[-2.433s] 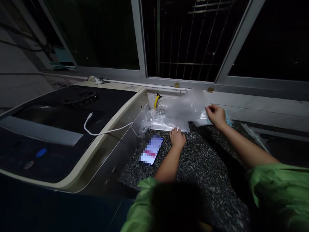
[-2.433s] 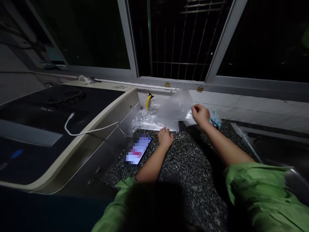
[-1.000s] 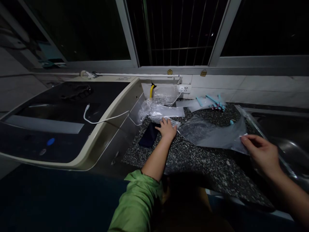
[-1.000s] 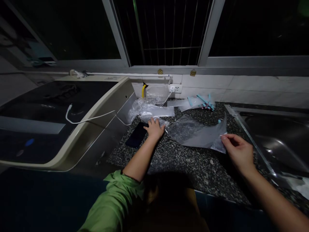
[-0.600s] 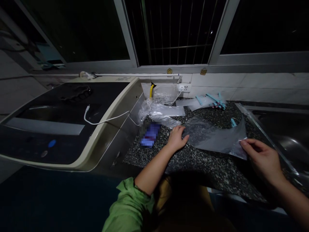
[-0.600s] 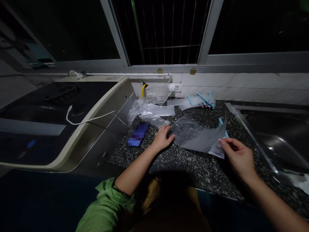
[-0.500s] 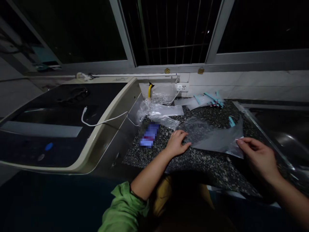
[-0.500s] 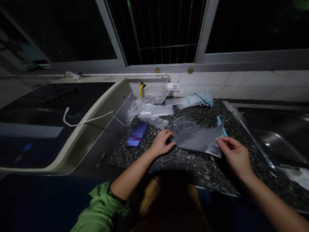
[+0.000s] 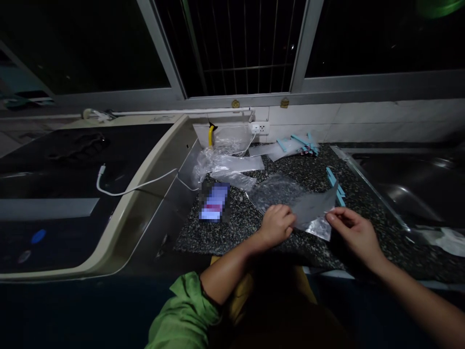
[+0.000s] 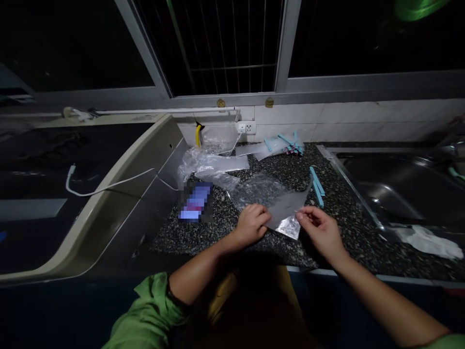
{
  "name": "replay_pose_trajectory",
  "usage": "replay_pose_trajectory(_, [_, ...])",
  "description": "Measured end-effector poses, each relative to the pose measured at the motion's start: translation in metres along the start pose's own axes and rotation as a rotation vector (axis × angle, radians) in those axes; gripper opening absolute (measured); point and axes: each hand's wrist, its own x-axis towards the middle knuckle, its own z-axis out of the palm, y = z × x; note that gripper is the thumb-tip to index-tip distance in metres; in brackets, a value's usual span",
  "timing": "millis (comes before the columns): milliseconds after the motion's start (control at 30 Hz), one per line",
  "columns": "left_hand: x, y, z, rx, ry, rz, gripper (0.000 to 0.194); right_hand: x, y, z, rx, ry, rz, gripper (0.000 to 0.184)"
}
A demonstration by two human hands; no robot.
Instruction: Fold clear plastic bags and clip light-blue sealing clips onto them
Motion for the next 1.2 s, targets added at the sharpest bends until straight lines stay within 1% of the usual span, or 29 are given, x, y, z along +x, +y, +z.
replay_pose_trajectory(67, [-0.002,-0.003,-0.002,-0.1,0.046,-0.071,0.02,-0.002,0.001,-0.002,-0.048,-0.034,-0.029,0.032])
replay_pose_trajectory(167, [-0.006,-0.01,-0.007,-0.303,0.194,-0.162,0.022,0.003,0.012,-0.009,-0.132,-0.062,-0.069,0.027])
replay_pose_trajectory(267, [-0.009,-0.016,-0.011,-0.5,0.34,-0.207,0.018,0.02,0.032,-0.02,-0.224,-0.096,-0.045,0.023])
replay_pose_trajectory(367, [-0.009,-0.019,-0.015,-0.658,0.424,-0.234,0.014,0.044,0.049,-0.028,-0.335,-0.119,0.002,0.022])
replay_pose_trajectory(400, [-0.009,-0.019,-0.016,-0.699,0.439,-0.244,0.014,0.052,0.052,-0.028,-0.373,-0.116,-0.012,0.024])
replay_pose_trajectory(433, [-0.009,-0.019,-0.018,-0.734,0.45,-0.253,0.015,0.059,0.053,-0.027,-0.386,-0.136,-0.055,0.029])
replay_pose_trajectory(500, [-0.009,-0.021,-0.022,-0.78,0.459,-0.273,0.019,0.07,0.052,-0.022,-0.388,-0.194,-0.171,0.04])
replay_pose_trajectory(567, [-0.011,-0.023,-0.025,-0.796,0.456,-0.301,0.025,0.078,0.049,-0.013,-0.372,-0.223,-0.269,0.046])
replay_pose_trajectory(633, [-0.013,-0.027,-0.027,-0.799,0.455,-0.334,0.031,0.083,0.046,-0.005,-0.318,-0.257,-0.315,0.048])
replay_pose_trajectory(700, [-0.015,-0.031,-0.028,-0.807,0.466,-0.368,0.034,0.088,0.046,0.003,-0.246,-0.322,-0.3,0.049])
replay_pose_trajectory(767, [-0.017,-0.034,-0.027,-0.822,0.483,-0.424,0.033,0.091,0.049,0.01,-0.208,-0.386,-0.252,0.049])
replay_pose_trajectory(833, [-0.016,-0.038,-0.025,-0.855,0.496,-0.539,0.032,0.093,0.052,0.016,-0.227,-0.431,-0.219,0.046])
replay_pose_trajectory(933, [-0.015,-0.044,-0.022,-0.907,0.506,-0.738,0.03,0.092,0.055,0.022,-0.295,-0.477,-0.211,0.039])
replay_pose_trajectory(1000, [-0.016,-0.048,-0.023,-0.9,0.482,-0.799,0.029,0.091,0.055,0.024,-0.326,-0.478,-0.203,0.037])
replay_pose_trajectory(1067, [-0.021,-0.052,-0.026,-0.822,0.447,-0.803,0.028,0.09,0.054,0.025,-0.334,-0.47,-0.182,0.037])
replay_pose_trajectory(1200, [-0.035,-0.057,-0.033,-0.473,0.396,-0.774,0.017,0.091,0.052,0.024,-0.328,-0.479,-0.136,0.037])
